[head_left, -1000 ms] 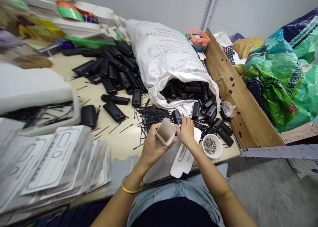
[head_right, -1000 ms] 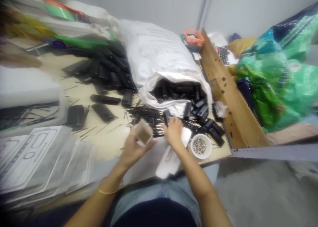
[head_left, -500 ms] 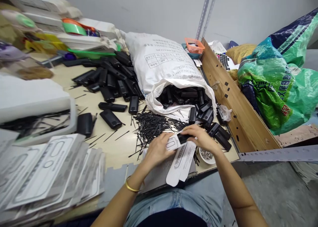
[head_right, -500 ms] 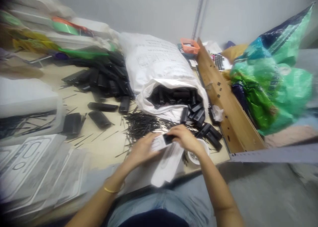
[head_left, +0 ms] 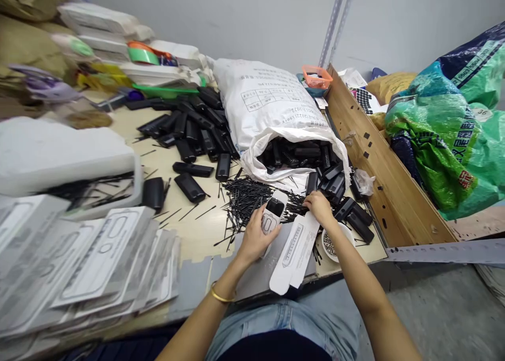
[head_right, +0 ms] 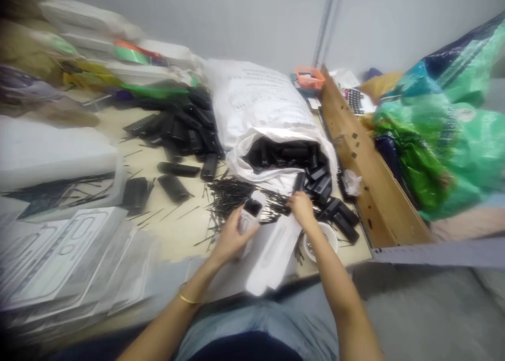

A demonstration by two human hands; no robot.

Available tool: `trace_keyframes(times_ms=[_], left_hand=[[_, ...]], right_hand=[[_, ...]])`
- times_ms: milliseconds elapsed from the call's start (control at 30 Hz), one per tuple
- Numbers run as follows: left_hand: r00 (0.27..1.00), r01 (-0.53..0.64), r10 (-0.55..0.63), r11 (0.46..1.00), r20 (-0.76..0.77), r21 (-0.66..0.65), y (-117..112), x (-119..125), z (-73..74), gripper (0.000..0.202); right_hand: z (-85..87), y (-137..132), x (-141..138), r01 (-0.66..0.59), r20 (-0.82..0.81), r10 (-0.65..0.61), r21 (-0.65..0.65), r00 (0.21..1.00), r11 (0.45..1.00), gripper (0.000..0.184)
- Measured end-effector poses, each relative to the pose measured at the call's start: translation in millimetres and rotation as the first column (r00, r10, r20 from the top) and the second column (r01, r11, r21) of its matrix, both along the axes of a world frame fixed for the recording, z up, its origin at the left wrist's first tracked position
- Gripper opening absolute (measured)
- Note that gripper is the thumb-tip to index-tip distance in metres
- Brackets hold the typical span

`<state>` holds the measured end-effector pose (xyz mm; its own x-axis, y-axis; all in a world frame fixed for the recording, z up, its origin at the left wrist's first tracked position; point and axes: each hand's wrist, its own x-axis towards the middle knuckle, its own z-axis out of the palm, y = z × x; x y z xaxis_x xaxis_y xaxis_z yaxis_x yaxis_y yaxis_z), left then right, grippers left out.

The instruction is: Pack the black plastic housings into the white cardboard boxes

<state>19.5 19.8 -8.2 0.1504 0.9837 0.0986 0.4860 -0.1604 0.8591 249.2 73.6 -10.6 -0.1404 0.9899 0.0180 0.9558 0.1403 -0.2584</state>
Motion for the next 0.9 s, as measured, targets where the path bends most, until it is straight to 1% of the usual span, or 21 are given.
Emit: trace_keyframes(times_ms=[33,67,100,133,167,200,233,267,300,333,367,433,500,533,567,600,633,700,800,833,900], left_hand=[[1.0,0.004,-0.004,0.999,0.012,0.04,1,4,1.8,0.066],[1.0,0.006,-0.008,0.997,0.021,0.08,2,8,3.2,0.066],[0.999,0.014,-0.017,0.993,0.027,0.114,3,11,4.2,0.066],[0.999,0.023,-0.027,0.99,0.031,0.142,4,14,4.6,0.066],[0.999,0.031,-0.037,0.986,0.032,0.165,5,16,4.5,0.067],[0.998,0.042,-0.048,0.982,0.031,0.186,6,18,4.2,0.067],[0.998,0.055,-0.062,0.977,0.027,0.207,6,20,3.8,0.067],[0.997,0.069,-0.076,0.971,0.021,0.227,6,22,3.6,0.068],[0.996,0.082,-0.088,0.966,0.014,0.247,5,25,3.7,0.069],[0.995,0.091,-0.096,0.96,0.007,0.263,4,27,4.2,0.069],[0.995,0.096,-0.101,0.957,0.002,0.275,3,29,5.2,0.07],[0.996,0.089,-0.092,0.955,-0.002,0.281,0,33,7.9,0.071],[0.996,0.088,-0.09,0.96,-0.006,0.267,-2,36,11.1,0.072],[0.995,0.094,-0.096,0.963,-0.006,0.253,-3,36,12.4,0.073],[0.995,0.099,-0.101,0.966,-0.003,0.239,-4,36,13.4,0.074],[0.995,0.098,-0.102,0.969,0.006,0.226,-5,36,13.9,0.073],[0.995,0.091,-0.098,0.972,0.02,0.216,-6,35,13.9,0.071],[0.993,0.086,-0.1,0.976,0.062,0.199,-8,35,12.5,0.059],[0.975,0.174,-0.193,0.971,0.111,0.165,-13,36,8.2,0.043],[0.966,0.21,-0.228,0.966,0.12,0.15,-15,37,6.7,0.043],[0.955,0.236,-0.254,0.963,0.15,0.129,-17,40,4.1,0.052]], right_hand=[[6.3,-2,5,0.03,-0.094,-0.028,0.023,0.995,0.999,0.013],[13.7,-5,8,0.072,-0.256,-0.059,0.041,0.965,0.997,0.014],[22.1,-10,8,0.122,-0.466,-0.086,0.049,0.881,0.991,0.018],[31.1,-16,5,0.175,-0.676,-0.101,0.043,0.73,0.984,0.026],[40.2,-23,0,0.22,-0.849,-0.097,0.023,0.519,0.975,0.036],[48.9,-30,-8,0.248,-0.94,-0.084,0.001,0.331,0.969,0.044],[56.5,-37,-18,0.277,-0.975,-0.065,-0.004,0.212,0.961,0.044],[62.5,-44,-28,0.311,-0.989,-0.038,0.009,0.144,0.95,0.041],[66.5,-50,-39,0.338,-0.992,-0.007,0.035,0.123,0.94,0.038],[68.6,-55,-48,0.354,-0.989,0.017,0.068,0.145,0.933,0.037],[68.9,-58,-56,0.36,-0.979,0.032,0.104,0.2,0.927,0.036],[66.2,-64,-64,0.344,-0.922,0.029,0.172,0.385,0.923,0.035],[63.1,-68,-63,0.301,-0.813,0.001,0.216,0.582,0.929,0.027],[62.3,-70,-60,0.268,-0.754,-0.004,0.229,0.657,0.936,0.022],[62.1,-73,-57,0.23,-0.705,0.004,0.237,0.709,0.944,0.018],[62.2,-75,-53,0.191,-0.677,0.024,0.241,0.735,0.951,0.017],[62.1,-76,-49,0.168,-0.675,0.043,0.244,0.737,0.955,0.017],[59.8,-76,-45,0.187,-0.728,0.048,0.238,0.684,0.953,0.015],[50.2,-71,-48,0.224,-0.834,-0.022,0.123,0.552,0.967,0.036],[46.6,-70,-52,0.21,-0.845,-0.047,0.077,0.532,0.975,0.035],[40.9,-69,-61,0.193,-0.832,-0.059,0.058,0.552,0.979,0.021]])
